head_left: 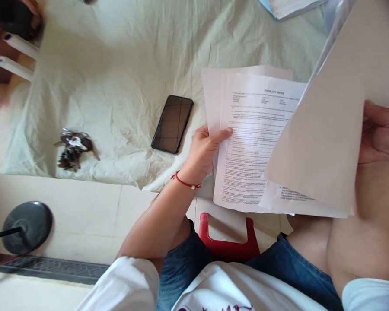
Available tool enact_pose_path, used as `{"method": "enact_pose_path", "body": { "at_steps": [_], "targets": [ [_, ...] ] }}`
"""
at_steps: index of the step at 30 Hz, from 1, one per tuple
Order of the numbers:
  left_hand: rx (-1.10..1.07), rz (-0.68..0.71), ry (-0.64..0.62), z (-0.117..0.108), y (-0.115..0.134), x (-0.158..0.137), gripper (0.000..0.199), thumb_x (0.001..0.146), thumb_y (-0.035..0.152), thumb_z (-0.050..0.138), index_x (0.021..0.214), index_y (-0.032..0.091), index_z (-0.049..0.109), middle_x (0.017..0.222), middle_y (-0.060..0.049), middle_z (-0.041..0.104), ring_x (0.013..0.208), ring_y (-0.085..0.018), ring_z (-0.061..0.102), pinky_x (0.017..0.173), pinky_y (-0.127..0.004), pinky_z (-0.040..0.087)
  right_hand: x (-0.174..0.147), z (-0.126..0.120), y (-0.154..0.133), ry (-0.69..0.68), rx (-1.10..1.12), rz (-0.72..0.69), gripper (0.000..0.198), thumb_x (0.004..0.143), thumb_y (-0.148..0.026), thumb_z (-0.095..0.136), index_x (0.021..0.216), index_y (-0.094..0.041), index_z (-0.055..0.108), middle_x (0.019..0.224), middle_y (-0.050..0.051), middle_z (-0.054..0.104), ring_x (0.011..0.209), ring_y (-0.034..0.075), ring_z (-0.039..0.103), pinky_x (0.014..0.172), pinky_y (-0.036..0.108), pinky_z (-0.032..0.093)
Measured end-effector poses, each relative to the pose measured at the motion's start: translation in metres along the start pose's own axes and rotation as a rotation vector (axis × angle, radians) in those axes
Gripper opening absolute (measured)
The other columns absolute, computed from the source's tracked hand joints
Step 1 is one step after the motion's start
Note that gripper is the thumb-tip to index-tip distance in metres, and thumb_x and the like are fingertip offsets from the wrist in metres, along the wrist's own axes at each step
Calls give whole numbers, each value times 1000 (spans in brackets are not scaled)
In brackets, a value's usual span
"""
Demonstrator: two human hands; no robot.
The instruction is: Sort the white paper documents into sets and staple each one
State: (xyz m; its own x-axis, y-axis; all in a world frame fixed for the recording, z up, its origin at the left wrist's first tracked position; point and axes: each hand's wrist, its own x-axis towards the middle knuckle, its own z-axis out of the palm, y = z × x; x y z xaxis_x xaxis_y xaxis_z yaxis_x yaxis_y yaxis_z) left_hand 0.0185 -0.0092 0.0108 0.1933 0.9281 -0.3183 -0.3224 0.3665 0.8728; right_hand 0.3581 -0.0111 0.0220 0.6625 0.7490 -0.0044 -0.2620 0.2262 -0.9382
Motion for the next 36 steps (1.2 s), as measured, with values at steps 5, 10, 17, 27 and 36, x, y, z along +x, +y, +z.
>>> {"method": "enact_pose_path", "body": {
  "at_steps": [5, 10, 17, 27, 36],
  "targets": [
    [5, -2, 3, 1, 1, -1, 44, 73, 46, 104, 104, 22, 85, 112, -10, 91, 116, -37, 86, 105, -52, 70, -3, 4, -4, -64, 34, 43, 52, 51, 1, 53, 90, -26, 73, 132, 3, 81, 162, 24, 60, 127, 48, 65],
    [3, 1, 3, 1, 1, -1, 43, 74, 46, 105, 103, 21, 85, 114, -11, 91, 116, -38, 86, 107, -53, 69, -2, 0, -1, -105, -7, 13, 44, 51, -2, 57, 84, -28, 70, 124, 3, 81, 162, 29, 60, 129, 54, 64],
    [-1, 4, 3, 0, 0, 0, 41, 74, 44, 104, 103, 21, 85, 113, -11, 90, 117, -39, 86, 109, -56, 68, -3, -13, 4, -140, -34, -51, 26, 67, -2, 67, 77, -27, 66, 116, 4, 79, 159, 32, 64, 123, 58, 67],
    [-4, 3, 8, 1, 0, -1, 38, 76, 43, 104, 102, 22, 86, 115, -12, 91, 120, -39, 85, 109, -55, 68, 8, -8, 13, 25, -23, -76, 29, 53, -1, 62, 65, -25, 55, 93, 3, 74, 126, 29, 79, 123, 49, 65],
    [11, -14, 19, 1, 0, 0, 43, 72, 46, 104, 104, 23, 86, 115, -10, 91, 119, -39, 85, 106, -53, 69, 9, -11, 18, -32, -71, -86, 29, 55, -5, 68, 74, -27, 64, 96, -4, 79, 134, 26, 76, 134, 52, 57]
  ]
}}
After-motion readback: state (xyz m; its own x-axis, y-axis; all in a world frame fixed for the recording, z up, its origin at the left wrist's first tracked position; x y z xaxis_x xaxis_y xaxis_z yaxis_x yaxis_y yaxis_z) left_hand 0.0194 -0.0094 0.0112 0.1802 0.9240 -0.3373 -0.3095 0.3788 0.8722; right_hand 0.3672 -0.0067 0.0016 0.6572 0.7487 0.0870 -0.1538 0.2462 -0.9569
